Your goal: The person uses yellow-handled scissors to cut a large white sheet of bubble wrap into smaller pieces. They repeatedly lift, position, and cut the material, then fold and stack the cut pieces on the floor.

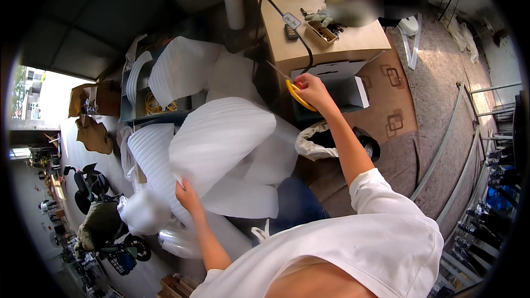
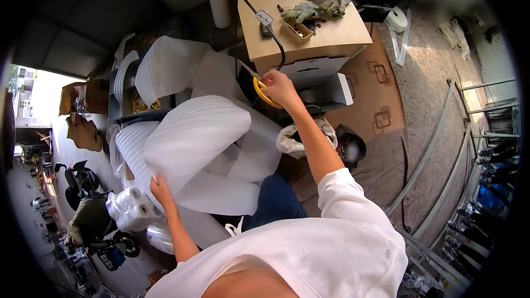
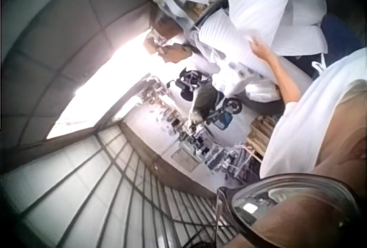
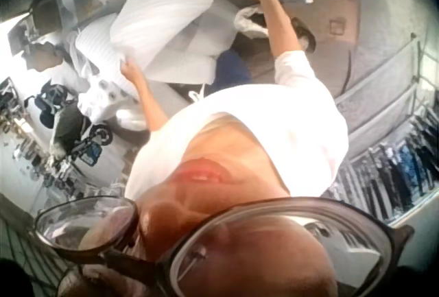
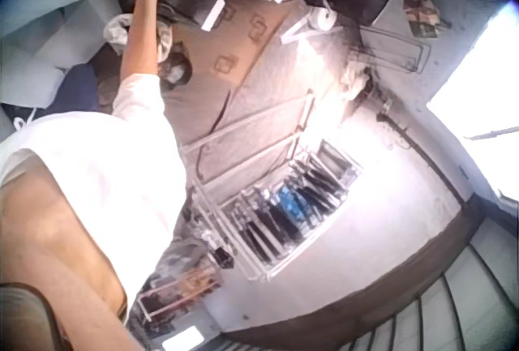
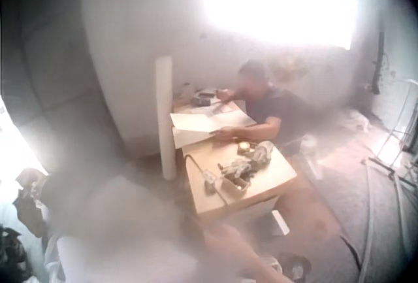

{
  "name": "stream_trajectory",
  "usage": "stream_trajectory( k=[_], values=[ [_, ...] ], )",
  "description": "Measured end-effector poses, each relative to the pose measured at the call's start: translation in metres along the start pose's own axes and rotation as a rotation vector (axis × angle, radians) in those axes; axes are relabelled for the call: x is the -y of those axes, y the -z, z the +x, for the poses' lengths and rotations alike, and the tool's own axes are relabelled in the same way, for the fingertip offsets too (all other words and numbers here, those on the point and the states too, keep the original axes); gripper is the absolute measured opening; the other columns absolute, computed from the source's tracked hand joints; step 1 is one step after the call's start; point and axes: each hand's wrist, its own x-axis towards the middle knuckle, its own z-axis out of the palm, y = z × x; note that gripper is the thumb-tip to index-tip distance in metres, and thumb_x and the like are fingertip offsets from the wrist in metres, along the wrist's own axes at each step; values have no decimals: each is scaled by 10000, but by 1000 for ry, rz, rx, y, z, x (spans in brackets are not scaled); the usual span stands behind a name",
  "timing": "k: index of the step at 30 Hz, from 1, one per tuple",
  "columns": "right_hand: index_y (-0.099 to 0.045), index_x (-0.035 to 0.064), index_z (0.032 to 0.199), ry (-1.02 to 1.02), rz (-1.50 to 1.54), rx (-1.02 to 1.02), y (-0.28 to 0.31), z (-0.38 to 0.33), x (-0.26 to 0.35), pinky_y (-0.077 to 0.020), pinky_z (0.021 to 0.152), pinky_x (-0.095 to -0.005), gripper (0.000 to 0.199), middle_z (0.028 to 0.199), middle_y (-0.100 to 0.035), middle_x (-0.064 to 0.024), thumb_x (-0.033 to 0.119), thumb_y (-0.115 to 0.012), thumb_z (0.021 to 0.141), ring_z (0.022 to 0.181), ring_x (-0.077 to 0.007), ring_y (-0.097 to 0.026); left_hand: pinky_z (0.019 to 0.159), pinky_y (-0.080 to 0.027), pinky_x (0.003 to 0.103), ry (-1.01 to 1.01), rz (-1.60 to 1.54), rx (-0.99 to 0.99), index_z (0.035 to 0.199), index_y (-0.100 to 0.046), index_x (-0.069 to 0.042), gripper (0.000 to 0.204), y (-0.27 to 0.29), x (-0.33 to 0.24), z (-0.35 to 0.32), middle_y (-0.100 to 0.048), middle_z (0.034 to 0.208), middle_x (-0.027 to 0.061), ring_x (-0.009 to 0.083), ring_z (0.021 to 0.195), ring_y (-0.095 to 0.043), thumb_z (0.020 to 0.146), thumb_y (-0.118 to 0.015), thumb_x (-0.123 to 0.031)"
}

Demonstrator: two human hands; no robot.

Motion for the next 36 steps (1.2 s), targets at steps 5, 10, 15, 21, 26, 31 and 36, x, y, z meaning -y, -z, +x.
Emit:
stream_trajectory(
  k=[5,10,15,21,26,31,36],
  values=[
    [-510,-3,983,80,-280,-443,-60,114,-18,-431,750,-386,322,931,-520,-220,44,-539,665,834,-376,-538,716,-415,337,-5,17,-19,1015,-523,58,303,6,-29,-7,-589,897,181,291,784,-556,806,-418,-135],
    [-510,-6,930,48,-501,-435,-81,151,-12,-450,719,-377,212,942,-457,-233,33,-512,722,835,-358,-539,722,-413,333,31,20,-130,1025,-506,75,301,37,2,-20,-582,903,191,268,780,-551,805,-421,-112],
    [-502,94,998,-66,-580,-590,-65,187,-35,-417,746,-435,257,958,-458,-194,208,-501,768,936,-352,-477,715,-417,322,-1,38,-130,1020,-500,89,298,44,-5,-23,-583,884,196,246,777,-554,812,-424,-110],
    [-465,58,1066,241,-568,-515,-94,129,4,-416,742,-416,356,1001,-450,-211,123,-529,721,944,-360,-463,659,-429,363,-203,110,-117,964,-531,81,299,65,10,-14,-590,809,214,308,713,-573,822,-468,-175],
    [-570,26,956,762,53,442,-135,-58,138,-443,682,-267,206,801,-590,-100,2,-487,769,724,-197,-573,612,-441,359,-419,397,66,931,-570,14,283,105,-8,1,-591,824,167,345,716,-565,813,-515,-237],
    [-601,-20,795,1254,734,659,-98,-217,249,-400,470,-244,162,701,-593,-66,138,-564,786,526,-168,-505,631,-462,312,-537,341,16,976,-581,-90,205,168,-19,-3,-610,872,112,288,729,-595,805,-533,-192],
    [-554,26,711,1414,999,800,-132,-352,267,-363,409,-228,254,582,-561,-93,244,-519,837,463,-148,-482,658,-467,310,-509,270,50,971,-587,-100,198,209,43,-17,-620,870,108,277,752,-602,804,-540,-195]
  ],
)
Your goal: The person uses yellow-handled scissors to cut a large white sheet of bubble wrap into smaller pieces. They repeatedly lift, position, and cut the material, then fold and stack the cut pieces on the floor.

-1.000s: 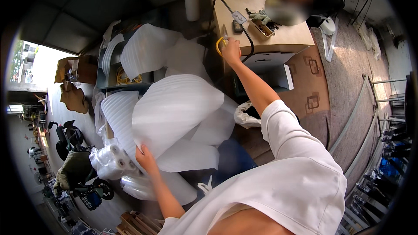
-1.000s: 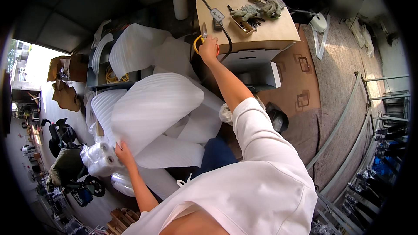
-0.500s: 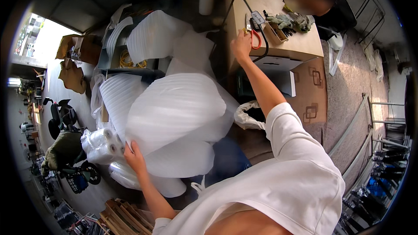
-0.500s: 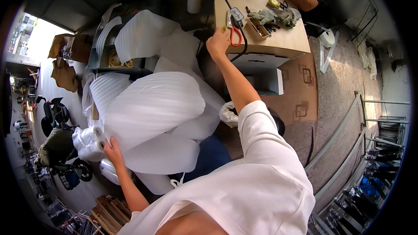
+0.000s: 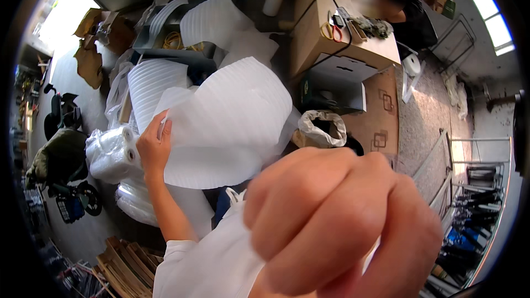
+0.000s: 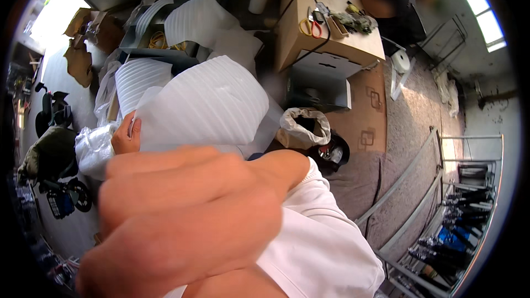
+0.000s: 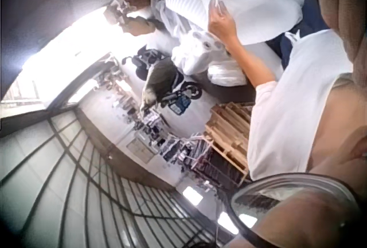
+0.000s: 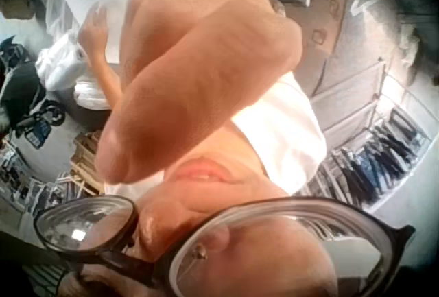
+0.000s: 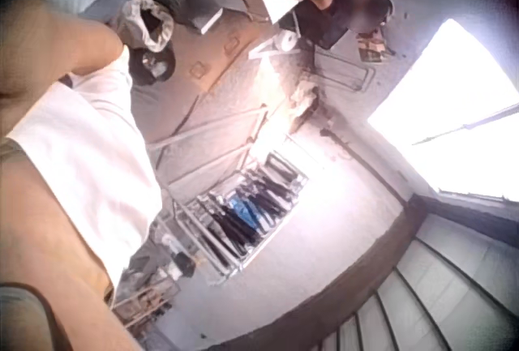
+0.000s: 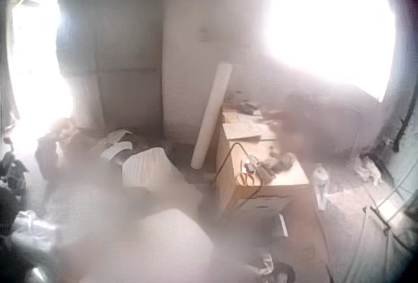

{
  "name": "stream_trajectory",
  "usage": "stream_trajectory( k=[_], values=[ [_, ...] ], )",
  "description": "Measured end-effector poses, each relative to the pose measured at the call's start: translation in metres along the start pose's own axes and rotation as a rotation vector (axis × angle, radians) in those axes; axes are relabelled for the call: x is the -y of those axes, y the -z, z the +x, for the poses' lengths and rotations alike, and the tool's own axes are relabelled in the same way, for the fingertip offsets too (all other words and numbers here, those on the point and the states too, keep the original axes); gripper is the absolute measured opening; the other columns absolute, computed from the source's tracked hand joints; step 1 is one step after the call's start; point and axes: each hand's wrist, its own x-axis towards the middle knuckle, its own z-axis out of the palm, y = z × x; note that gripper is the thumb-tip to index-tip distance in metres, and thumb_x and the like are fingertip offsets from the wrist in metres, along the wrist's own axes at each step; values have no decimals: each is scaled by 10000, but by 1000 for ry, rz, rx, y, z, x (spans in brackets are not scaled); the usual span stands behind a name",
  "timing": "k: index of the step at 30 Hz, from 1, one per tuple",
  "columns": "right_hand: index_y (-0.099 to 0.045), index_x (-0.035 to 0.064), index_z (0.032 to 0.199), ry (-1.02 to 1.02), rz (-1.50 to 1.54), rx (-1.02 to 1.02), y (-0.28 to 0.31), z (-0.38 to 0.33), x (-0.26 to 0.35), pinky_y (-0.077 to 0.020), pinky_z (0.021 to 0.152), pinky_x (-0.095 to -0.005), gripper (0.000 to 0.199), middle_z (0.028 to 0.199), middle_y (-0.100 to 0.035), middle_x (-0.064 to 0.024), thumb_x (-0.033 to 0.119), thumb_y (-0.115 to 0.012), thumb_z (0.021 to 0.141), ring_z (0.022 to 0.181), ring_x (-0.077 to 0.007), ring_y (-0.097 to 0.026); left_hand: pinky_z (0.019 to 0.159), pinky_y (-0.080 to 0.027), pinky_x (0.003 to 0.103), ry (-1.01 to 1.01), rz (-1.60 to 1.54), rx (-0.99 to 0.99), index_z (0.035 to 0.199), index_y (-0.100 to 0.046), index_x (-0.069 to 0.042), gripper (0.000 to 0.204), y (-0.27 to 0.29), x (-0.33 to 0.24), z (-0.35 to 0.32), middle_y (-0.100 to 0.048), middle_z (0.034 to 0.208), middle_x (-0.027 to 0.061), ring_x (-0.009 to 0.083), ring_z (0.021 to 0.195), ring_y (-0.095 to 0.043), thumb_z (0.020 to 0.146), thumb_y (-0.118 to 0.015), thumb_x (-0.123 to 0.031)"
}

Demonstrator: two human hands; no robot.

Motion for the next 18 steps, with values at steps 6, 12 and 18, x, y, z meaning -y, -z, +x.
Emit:
stream_trajectory(
  k=[6,12,18],
  values=[
    [-575,31,737,-23,-65,49,-102,8,-3,-383,433,-234,236,601,-572,-88,242,-524,830,483,-151,-504,680,-454,333,-80,-152,62,894,-598,-21,225,48,13,-28,-607,878,128,290,784,-581,824,-513,-217],
    [-596,36,762,-23,-72,121,-147,29,2,-404,458,-240,223,621,-583,-83,241,-530,822,502,-154,-525,626,-435,377,-183,-313,-139,861,-588,-14,251,61,45,-21,-598,821,155,332,719,-555,826,-499,-245],
    [-617,41,788,-43,42,92,-138,36,-23,-424,482,-245,216,641,-594,-78,239,-535,814,522,-157,-547,643,-462,301,-135,-78,-259,874,-616,-62,197,93,67,-30,-626,824,85,252,729,-601,811,-549,-235]
  ],
)
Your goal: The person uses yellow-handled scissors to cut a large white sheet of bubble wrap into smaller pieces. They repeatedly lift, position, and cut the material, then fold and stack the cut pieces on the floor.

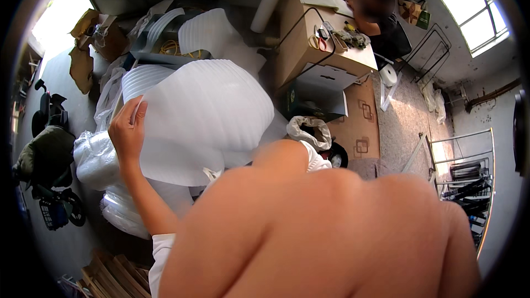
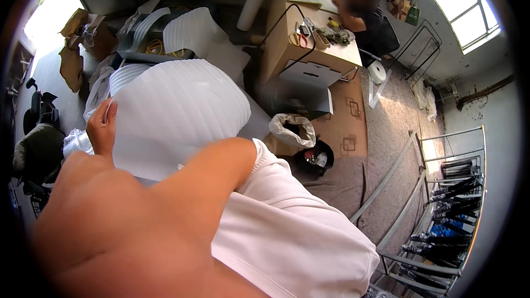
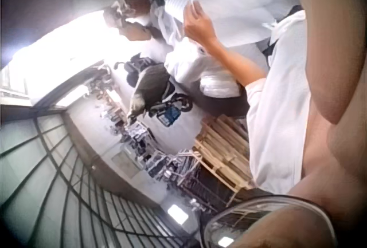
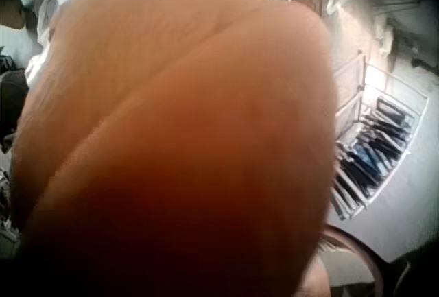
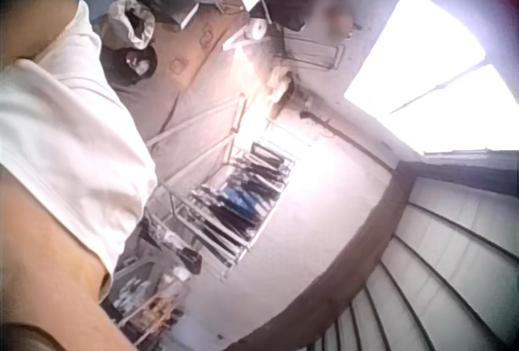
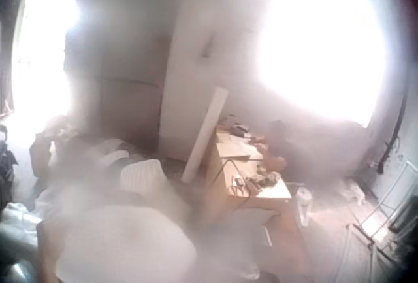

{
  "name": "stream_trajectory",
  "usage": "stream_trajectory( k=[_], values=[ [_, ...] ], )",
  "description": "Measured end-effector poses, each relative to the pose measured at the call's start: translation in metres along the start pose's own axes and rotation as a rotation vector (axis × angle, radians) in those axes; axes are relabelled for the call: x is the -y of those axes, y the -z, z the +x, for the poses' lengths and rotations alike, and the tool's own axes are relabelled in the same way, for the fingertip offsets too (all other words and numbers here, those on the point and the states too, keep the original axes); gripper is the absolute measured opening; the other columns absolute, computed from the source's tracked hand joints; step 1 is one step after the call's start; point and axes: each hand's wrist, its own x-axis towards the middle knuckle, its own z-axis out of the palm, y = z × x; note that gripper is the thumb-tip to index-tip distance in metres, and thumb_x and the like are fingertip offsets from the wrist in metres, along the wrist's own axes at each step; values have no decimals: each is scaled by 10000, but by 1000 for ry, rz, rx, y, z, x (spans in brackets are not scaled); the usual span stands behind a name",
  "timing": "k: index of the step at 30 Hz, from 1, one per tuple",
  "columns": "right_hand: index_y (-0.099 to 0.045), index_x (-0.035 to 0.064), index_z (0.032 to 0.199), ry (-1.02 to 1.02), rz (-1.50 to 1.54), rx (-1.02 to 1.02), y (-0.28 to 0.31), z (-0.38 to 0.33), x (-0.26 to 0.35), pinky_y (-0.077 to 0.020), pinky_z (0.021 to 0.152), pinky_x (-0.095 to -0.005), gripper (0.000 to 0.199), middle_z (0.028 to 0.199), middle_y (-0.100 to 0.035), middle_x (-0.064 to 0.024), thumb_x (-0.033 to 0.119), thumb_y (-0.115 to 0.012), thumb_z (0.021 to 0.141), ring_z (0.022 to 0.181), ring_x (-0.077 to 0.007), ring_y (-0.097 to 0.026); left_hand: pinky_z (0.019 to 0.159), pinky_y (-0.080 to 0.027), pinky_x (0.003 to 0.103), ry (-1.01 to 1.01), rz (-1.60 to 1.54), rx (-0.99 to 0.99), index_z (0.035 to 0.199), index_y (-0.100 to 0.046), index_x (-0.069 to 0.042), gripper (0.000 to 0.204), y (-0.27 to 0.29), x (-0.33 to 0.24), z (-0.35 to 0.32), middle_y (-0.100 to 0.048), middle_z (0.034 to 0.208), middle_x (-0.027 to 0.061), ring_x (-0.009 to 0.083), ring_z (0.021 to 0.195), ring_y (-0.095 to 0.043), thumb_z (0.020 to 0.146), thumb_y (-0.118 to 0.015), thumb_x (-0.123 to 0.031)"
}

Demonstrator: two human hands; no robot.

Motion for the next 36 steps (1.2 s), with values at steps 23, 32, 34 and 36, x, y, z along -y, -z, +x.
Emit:
stream_trajectory(
  k=[23,32,34,36],
  values=[
    [-611,27,759,-1064,-631,930,172,47,-183,-456,690,-312,125,734,-593,-62,107,-581,669,736,-170,-584,882,-362,303,-131,-32,362,1054,-536,-35,397,94,35,98,-587,963,83,194,911,-541,813,-532,-351],
    [-572,30,687,-751,-915,1189,159,105,-178,-374,568,-279,91,640,-535,-17,95,-528,732,598,-113,-449,573,-366,176,-95,-334,507,816,-567,-48,146,19,-8,143,-481,640,-35,37,573,-414,829,-522,-186],
    [-574,27,701,-786,-950,1185,173,119,-152,-375,573,-280,95,645,-535,-23,104,-527,735,601,-115,-449,556,-355,169,-155,-320,495,802,-568,-50,133,10,-10,151,-466,625,-43,29,564,-404,828,-519,-171],
    [-575,25,715,-838,-984,1158,205,133,-129,-377,578,-281,102,650,-536,-28,112,-527,739,604,-117,-448,523,-345,179,-179,-318,472,776,-563,-41,140,-6,-14,161,-444,593,-51,26,544,-383,830,-514,-161]
  ],
)
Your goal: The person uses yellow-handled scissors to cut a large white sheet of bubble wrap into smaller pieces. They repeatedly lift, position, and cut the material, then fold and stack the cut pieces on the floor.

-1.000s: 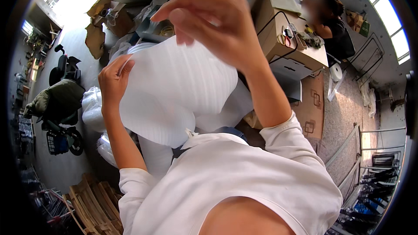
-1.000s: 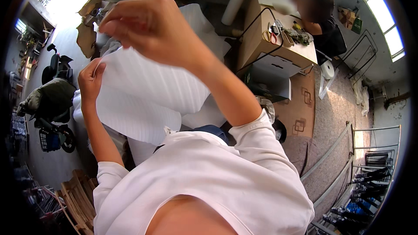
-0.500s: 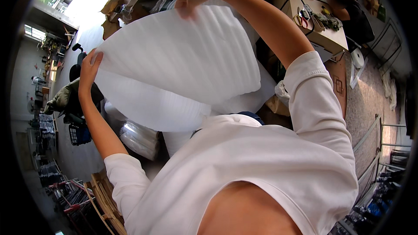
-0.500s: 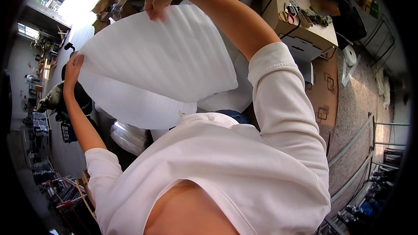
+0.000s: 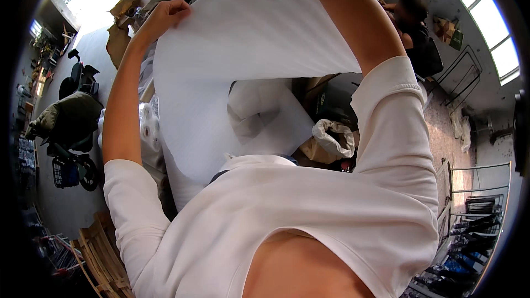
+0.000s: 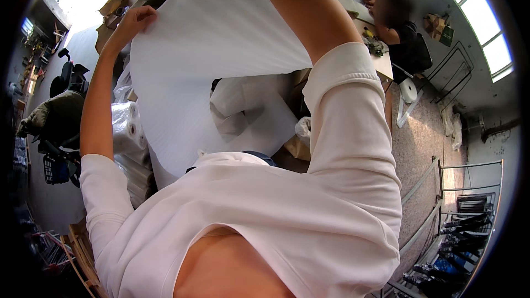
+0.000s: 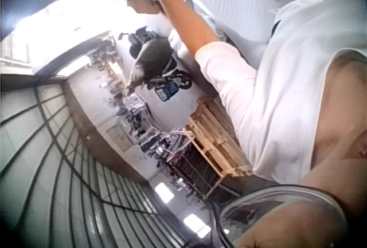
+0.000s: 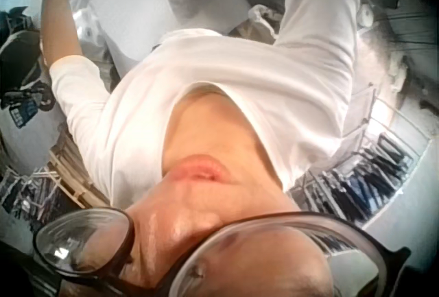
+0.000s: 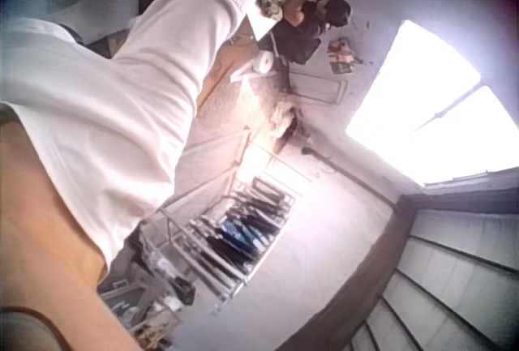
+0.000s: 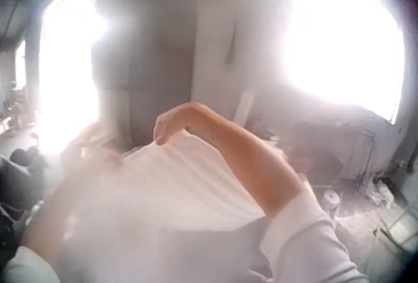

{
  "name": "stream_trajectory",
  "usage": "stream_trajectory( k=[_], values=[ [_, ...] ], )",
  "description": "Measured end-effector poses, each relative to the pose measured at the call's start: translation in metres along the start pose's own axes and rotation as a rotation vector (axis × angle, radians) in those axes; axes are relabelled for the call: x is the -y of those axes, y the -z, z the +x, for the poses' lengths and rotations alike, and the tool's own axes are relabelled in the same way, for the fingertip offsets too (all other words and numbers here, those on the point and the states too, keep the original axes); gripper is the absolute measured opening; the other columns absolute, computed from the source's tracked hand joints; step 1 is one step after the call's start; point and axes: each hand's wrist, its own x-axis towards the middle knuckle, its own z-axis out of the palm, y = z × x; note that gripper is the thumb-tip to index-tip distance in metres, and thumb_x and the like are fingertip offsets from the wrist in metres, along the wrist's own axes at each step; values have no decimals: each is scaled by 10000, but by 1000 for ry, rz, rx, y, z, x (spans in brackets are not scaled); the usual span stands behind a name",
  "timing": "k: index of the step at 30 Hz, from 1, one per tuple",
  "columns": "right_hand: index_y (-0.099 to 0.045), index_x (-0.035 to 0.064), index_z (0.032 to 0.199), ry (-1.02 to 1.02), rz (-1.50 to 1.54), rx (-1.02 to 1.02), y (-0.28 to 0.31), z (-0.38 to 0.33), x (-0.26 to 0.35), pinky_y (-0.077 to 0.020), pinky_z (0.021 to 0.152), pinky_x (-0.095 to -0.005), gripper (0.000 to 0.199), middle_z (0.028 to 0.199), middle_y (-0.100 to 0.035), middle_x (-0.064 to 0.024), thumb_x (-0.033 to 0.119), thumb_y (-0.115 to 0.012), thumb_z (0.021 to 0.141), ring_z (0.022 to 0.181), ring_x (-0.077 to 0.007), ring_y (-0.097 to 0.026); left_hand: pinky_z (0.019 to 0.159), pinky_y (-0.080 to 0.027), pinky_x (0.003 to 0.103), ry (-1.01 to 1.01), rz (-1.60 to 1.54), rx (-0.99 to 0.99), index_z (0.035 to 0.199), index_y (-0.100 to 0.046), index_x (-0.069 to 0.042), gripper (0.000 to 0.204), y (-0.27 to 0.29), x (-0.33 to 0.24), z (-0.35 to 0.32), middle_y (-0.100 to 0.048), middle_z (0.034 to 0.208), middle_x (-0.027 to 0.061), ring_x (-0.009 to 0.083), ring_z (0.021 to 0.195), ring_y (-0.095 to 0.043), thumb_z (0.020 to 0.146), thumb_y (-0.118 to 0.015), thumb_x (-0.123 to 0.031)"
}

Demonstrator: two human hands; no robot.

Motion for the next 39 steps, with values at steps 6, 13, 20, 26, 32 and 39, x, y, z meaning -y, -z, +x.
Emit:
stream_trajectory(
  k=[6,13,20,26,32,39],
  values=[
    [-578,19,758,-190,-4,-128,60,-69,-32,-381,594,-285,130,666,-539,-45,137,-524,748,612,-124,-446,504,-340,201,23,0,-168,746,-557,-33,143,-12,6,8,-456,587,-36,43,535,-377,810,-550,-160],
    [-580,47,840,-37,-241,-285,6,-31,15,-407,650,-301,140,777,-597,-60,152,-517,773,704,-196,-534,564,-374,213,-90,9,-257,798,-585,-11,133,-25,0,16,-531,633,8,75,580,-432,784,-582,-143],
    [-617,79,804,-255,-388,-91,-28,-2,57,-456,637,-332,178,735,-602,-52,212,-536,718,688,-225,-571,534,-360,216,-251,-9,-324,808,-589,-6,110,-33,-46,28,-522,627,16,71,558,-429,783,-563,-110],
    [-566,74,817,-121,-618,-297,-23,9,69,-407,761,-359,120,818,-601,-39,142,-577,719,819,-185,-557,496,-326,213,-158,-335,-391,802,-553,-18,141,-11,-44,14,-445,603,-21,51,546,-382,825,-513,-152],
    [-540,97,815,227,-620,-617,-28,-22,64,-286,869,-385,110,939,-581,-43,72,-543,709,886,-172,-512,520,-353,207,-211,-203,-445,817,-522,-33,163,-5,-48,10,-451,603,-24,62,560,-412,855,-471,-184],
    [-540,110,775,315,-558,-725,-110,-100,98,-202,1010,-455,158,756,-613,-31,-13,-561,680,906,-144,-554,618,-434,339,-25,379,-709,850,-538,-77,196,44,88,-31,-580,758,125,309,691,-553,851,-458,-256]
  ],
)
